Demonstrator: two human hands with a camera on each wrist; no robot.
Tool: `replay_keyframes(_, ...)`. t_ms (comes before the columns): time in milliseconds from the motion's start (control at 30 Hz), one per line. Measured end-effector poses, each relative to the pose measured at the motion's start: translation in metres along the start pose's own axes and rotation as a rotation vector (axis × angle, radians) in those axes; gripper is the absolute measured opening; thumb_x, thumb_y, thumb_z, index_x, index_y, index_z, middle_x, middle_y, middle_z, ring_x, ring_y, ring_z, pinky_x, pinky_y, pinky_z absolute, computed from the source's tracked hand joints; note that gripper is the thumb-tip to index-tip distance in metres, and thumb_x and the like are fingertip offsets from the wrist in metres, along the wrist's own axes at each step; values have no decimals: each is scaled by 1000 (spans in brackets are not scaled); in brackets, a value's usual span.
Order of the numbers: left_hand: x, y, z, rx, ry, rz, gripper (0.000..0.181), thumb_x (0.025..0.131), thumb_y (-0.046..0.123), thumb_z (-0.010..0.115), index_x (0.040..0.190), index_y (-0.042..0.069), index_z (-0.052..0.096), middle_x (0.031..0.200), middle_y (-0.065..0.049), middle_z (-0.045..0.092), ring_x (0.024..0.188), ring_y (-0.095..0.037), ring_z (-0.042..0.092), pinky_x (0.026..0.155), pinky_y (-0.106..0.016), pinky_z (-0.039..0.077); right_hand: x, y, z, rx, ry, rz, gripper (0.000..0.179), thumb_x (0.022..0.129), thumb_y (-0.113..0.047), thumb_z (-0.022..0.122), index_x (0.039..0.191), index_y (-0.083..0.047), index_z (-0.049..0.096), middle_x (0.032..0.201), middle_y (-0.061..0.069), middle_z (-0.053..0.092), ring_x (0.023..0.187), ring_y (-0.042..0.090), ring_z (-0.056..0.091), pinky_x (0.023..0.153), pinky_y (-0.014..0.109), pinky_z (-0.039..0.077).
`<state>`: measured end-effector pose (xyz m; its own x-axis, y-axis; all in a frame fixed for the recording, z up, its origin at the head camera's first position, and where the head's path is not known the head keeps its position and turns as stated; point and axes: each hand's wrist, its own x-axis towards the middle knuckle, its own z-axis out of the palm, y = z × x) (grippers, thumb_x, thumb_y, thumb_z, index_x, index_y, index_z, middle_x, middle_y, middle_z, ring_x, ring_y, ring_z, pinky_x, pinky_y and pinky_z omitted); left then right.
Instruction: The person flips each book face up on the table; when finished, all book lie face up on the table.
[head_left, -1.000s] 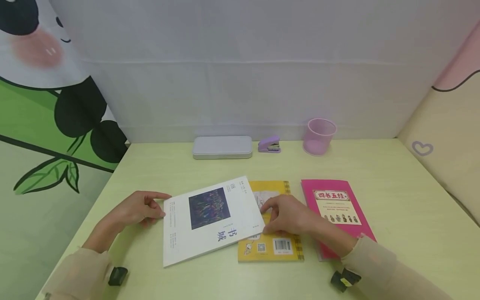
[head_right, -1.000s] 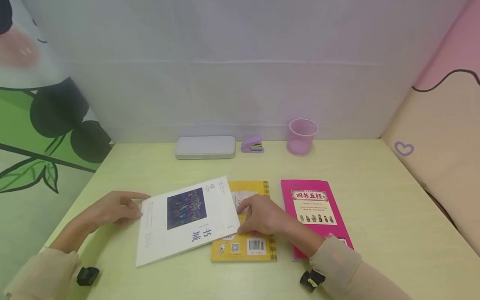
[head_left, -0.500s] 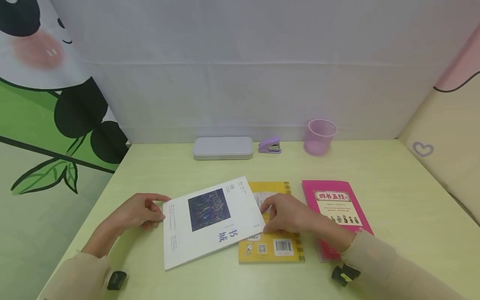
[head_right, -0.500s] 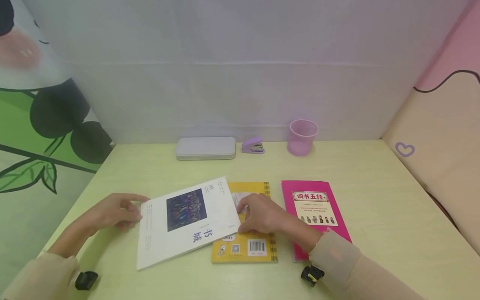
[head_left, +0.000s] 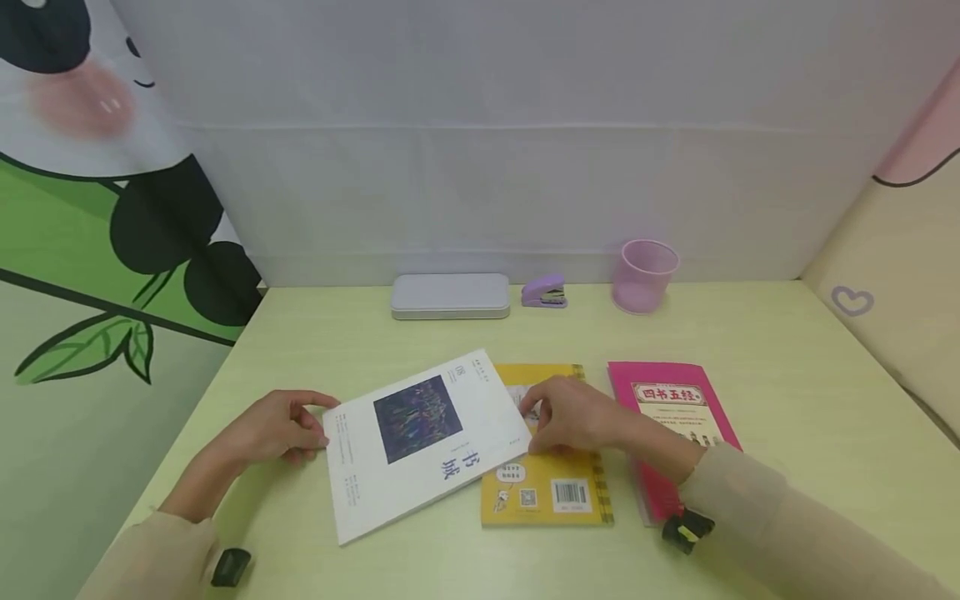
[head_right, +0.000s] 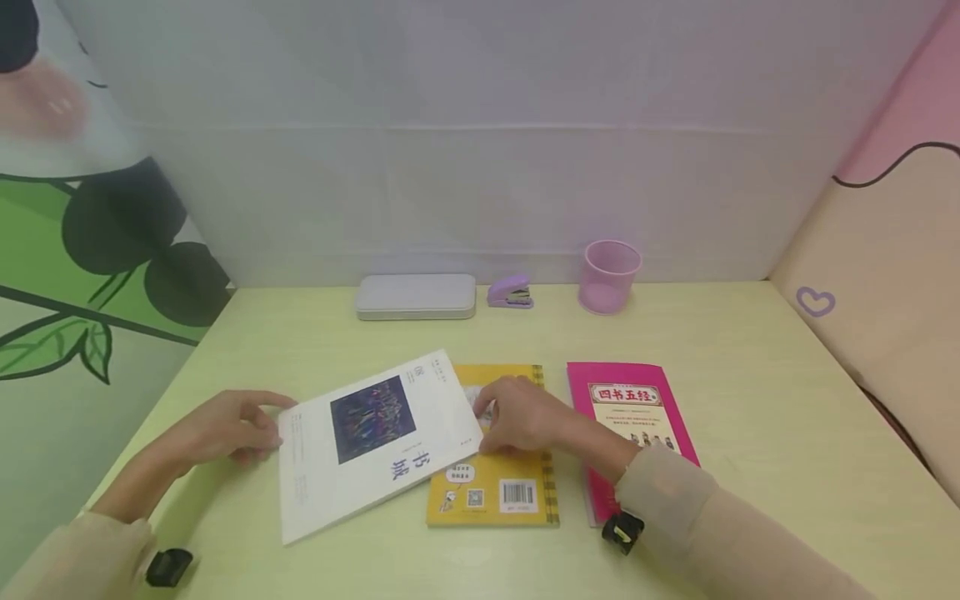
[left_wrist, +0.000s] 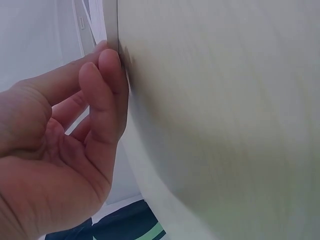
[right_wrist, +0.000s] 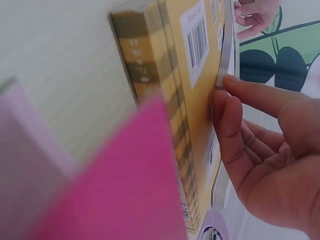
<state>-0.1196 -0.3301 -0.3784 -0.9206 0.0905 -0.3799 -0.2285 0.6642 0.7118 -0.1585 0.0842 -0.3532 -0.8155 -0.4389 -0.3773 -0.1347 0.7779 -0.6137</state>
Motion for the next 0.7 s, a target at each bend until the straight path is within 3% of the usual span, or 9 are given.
replay_keyframes(433, -8, 2, 0, 1, -8, 9, 52, 90, -2, 76, 138, -10, 57, 88, -11, 64, 68, -21, 65, 59, -34, 57, 19, 1, -12, -38, -42, 23, 42, 90, -16, 85, 130, -13, 74, 78, 5, 70, 64, 21, 66, 61, 25, 55)
replay_keyframes(700, -11, 2, 1, 37, 18, -4, 47, 89, -2, 78, 132, -8, 60, 83, -9, 64, 66, -19, 65, 59, -34, 58, 27, 2, -16, -27, -42, -16, 35, 92, -12, 82, 126, -12, 76, 81, 6, 69, 66, 20, 66, 63, 25, 56)
